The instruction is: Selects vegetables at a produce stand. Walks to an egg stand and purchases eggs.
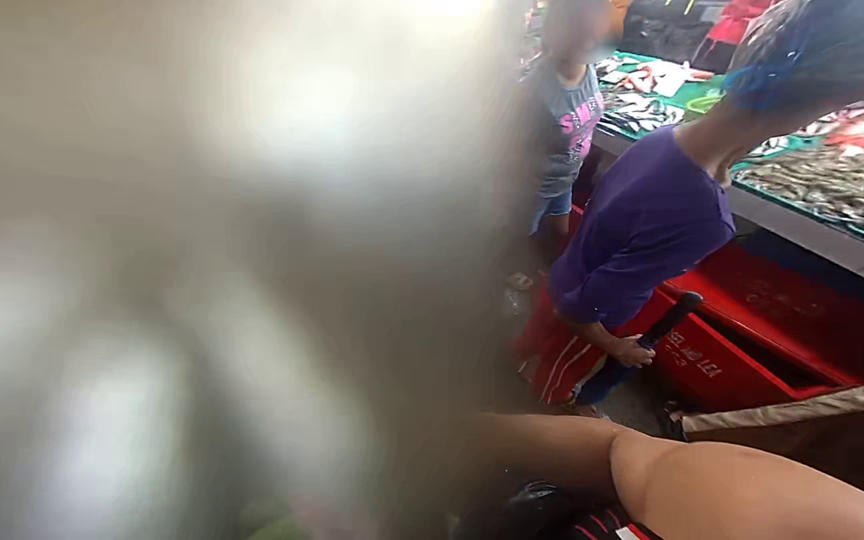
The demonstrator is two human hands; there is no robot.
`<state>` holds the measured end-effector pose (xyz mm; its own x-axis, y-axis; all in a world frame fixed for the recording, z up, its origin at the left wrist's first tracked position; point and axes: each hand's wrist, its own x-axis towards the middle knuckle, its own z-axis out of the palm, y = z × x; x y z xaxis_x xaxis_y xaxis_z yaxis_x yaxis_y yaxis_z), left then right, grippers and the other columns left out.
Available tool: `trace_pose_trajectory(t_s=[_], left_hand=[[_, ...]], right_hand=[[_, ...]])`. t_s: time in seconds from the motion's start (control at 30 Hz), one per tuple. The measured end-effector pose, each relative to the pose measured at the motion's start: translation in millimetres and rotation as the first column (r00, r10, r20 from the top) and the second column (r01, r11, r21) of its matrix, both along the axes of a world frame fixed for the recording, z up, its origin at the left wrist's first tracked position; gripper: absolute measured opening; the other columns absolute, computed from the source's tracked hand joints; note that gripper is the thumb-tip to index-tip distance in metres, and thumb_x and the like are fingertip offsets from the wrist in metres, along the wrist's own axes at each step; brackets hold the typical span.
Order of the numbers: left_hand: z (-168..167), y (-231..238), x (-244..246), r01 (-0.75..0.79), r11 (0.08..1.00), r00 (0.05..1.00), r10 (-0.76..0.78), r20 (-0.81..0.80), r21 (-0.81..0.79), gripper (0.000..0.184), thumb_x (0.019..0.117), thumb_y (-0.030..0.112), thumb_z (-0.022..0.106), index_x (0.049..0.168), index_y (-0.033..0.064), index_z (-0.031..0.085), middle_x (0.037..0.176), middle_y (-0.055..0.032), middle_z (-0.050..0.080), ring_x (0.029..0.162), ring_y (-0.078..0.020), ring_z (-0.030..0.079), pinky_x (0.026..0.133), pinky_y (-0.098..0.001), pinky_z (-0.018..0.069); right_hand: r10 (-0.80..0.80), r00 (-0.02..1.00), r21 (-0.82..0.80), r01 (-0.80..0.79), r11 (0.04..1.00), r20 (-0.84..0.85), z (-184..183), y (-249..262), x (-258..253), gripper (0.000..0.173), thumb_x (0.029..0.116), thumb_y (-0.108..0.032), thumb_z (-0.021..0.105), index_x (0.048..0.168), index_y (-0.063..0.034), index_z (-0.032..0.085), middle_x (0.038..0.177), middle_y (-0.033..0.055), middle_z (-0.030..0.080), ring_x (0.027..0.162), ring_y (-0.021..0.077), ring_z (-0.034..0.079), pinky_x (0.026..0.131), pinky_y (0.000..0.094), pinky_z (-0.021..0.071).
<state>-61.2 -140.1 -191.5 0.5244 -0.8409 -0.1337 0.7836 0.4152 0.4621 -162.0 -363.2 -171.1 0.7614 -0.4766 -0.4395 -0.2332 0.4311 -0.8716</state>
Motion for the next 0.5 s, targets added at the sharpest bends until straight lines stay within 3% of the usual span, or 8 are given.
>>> trace_pose_trajectory(t_s=[0.07, 0.13, 0.2, 0.23, 0.33, 0.43, 0.5], left_hand=[[-13, -43, -28, 0.106, 0.99, 0.994, -0.102, -0.047, 0.09, 0.038, 0.1046, 0.05, 0.049, 0.093, 0.0186, 0.067, 0.075, 0.0041, 0.064, 0.061, -0.0064, 0.062, 0.055, -0.0201, 0.0528], [-23, -86, -52, 0.165, 0.96, 0.986, -0.155, -0.059, 0.227, 0.037, 0.1097, 0.042, 0.036, 0.095, 0.0173, 0.06, 0.071, 0.0038, 0.061, 0.06, -0.0068, 0.061, 0.055, -0.021, 0.053], [-32, -126, -67, 0.186, 0.918, 0.983, -0.173, -0.069, 0.349, 0.039, 0.1106, 0.039, 0.035, 0.093, 0.0154, 0.061, 0.065, 0.0023, 0.058, 0.054, -0.0076, 0.058, 0.052, -0.0222, 0.052], [-40, -145, -70, 0.184, 0.908, 0.983, -0.176, -0.056, 0.377, 0.035, 0.11, 0.038, 0.039, 0.099, 0.0134, 0.061, 0.066, -0.0002, 0.059, 0.053, -0.0091, 0.059, 0.051, -0.0237, 0.0527], [-56, -210, -69, 0.047, 0.872, 0.995, -0.082, 0.051, 0.487, 0.03, 0.1101, 0.032, 0.043, 0.103, 0.0081, 0.06, 0.068, -0.0035, 0.061, 0.051, -0.0108, 0.059, 0.046, -0.0255, 0.0522], [-63, -299, -61, -0.158, 0.783, 0.97, 0.01, 0.242, 0.602, 0.027, 0.1101, 0.028, 0.044, 0.105, 0.0061, 0.059, 0.073, -0.0026, 0.062, 0.052, -0.0095, 0.058, 0.047, -0.0258, 0.0515], [-52, -356, -54, -0.241, 0.734, 0.955, 0.064, 0.289, 0.635, 0.026, 0.1103, 0.023, 0.045, 0.109, 0.0018, 0.058, 0.079, -0.006, 0.064, 0.061, -0.0123, 0.063, 0.054, -0.0287, 0.0564]], right_hand=[[-0.082, 0.994, 0.033, 0.08, 0.996, 0.078, -8, -21, -3, 0.029, 0.0996, -0.035, 0.065, 0.085, -0.0103, 0.058, 0.061, -0.0064, 0.048, 0.052, 0.006, 0.046, 0.053, 0.024, 0.0425], [-0.114, 0.981, 0.002, 0.115, 0.993, 0.157, -18, -47, -9, 0.025, 0.0978, -0.03, 0.065, 0.084, -0.0094, 0.06, 0.062, -0.0057, 0.051, 0.054, 0.0063, 0.048, 0.054, 0.0243, 0.0429], [-0.034, 0.982, -0.086, 0.051, 0.995, 0.186, -21, -76, -17, 0.022, 0.0979, -0.027, 0.062, 0.085, -0.0087, 0.061, 0.068, -0.0051, 0.054, 0.059, 0.0057, 0.05, 0.059, 0.0252, 0.0439], [0.009, 0.984, -0.127, 0.014, 0.992, 0.179, -21, -92, -22, 0.023, 0.0991, -0.027, 0.061, 0.086, -0.0077, 0.061, 0.07, -0.0045, 0.055, 0.061, 0.0053, 0.051, 0.06, 0.0253, 0.0454], [0.117, 0.984, -0.172, -0.093, 0.981, 0.133, -43, -147, -30, 0.032, 0.1029, -0.037, 0.056, 0.092, -0.0076, 0.059, 0.073, -0.0019, 0.054, 0.062, 0.0075, 0.051, 0.061, 0.0269, 0.0454], [0.153, 0.986, -0.146, -0.141, 0.979, 0.07, -64, -215, -39, 0.04, 0.1037, -0.037, 0.055, 0.117, 0.001, 0.059, 0.092, 0.0092, 0.063, 0.073, 0.0153, 0.058, 0.067, 0.0343, 0.051], [0.161, 0.987, -0.11, -0.157, 0.982, 0.028, -67, -252, -42, 0.049, 0.1003, -0.04, 0.061, 0.125, 0.001, 0.055, 0.099, 0.0121, 0.062, 0.079, 0.0184, 0.06, 0.071, 0.0377, 0.053]])
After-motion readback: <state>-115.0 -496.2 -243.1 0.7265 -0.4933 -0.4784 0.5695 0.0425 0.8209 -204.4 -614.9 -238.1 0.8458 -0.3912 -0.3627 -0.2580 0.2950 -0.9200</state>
